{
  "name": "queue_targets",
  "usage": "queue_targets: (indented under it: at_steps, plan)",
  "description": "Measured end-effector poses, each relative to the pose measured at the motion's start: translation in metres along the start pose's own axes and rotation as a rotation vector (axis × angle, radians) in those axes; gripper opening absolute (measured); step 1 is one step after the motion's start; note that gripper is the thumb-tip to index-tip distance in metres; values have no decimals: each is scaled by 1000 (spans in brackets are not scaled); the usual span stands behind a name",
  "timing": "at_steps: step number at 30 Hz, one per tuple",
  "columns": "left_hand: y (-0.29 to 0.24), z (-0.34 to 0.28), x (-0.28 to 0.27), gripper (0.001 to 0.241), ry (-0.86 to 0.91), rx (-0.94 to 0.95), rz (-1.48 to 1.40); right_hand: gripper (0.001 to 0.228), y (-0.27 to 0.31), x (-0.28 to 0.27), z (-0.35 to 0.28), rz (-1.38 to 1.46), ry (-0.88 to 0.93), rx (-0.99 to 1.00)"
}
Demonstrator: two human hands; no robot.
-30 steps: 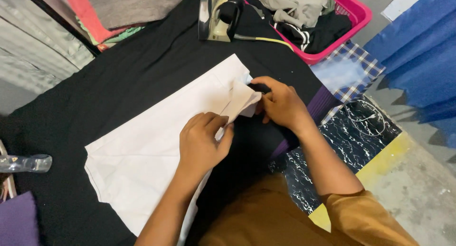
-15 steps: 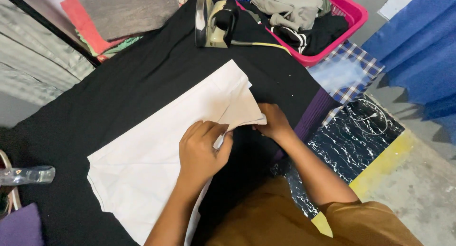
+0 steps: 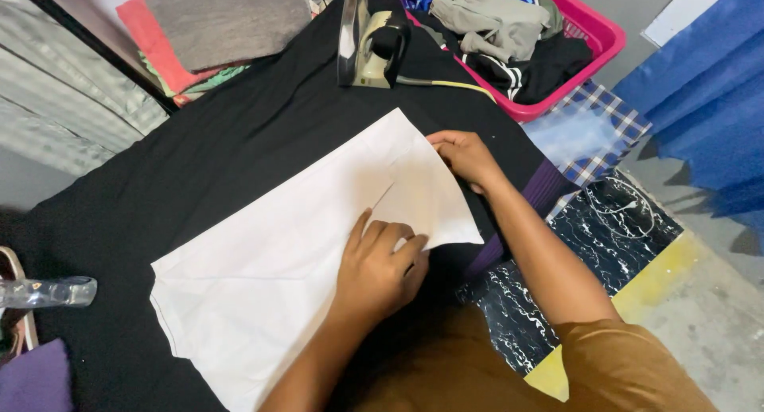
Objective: The person irons a white shirt on a black ironing board, smoothing the fabric and using a spray bottle to apply water. They fold the shirt into a neat stack and place it on top of a purple shirt.
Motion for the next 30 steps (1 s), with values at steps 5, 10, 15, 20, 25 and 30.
queue_targets:
  at_steps: [5, 10, 15, 20, 25, 30]
  plan:
    - [-10, -34, 56, 7, 0, 39, -15, 31, -2, 4, 14, 90, 55, 128]
    - [-16, -54, 99, 10, 143, 15, 11, 25, 0, 9, 31, -94, 28, -68]
    - [-20, -75, 121, 11, 154, 23, -2, 39, 2, 2, 35, -547, -110, -199]
    - [3, -78, 88, 36, 311, -159, -171, 43, 29, 6, 16, -774, -128, -177]
    - [114, -110, -5, 33, 141, -374, -153, 49, 39, 2, 26, -820, -179, -123]
    - [263, -179, -142, 36, 129, -757, 546, 37, 25, 2, 46, -784, -151, -166]
Point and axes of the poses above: each hand's wrist, its own z-axis towards the middle knuckle, its own x-axis out of the palm, y = z × x, the point moved 10 cm from there along z, towards the middle knuckle, and after that the axes turned 5 degrees about -y, right-handed, at the moved point
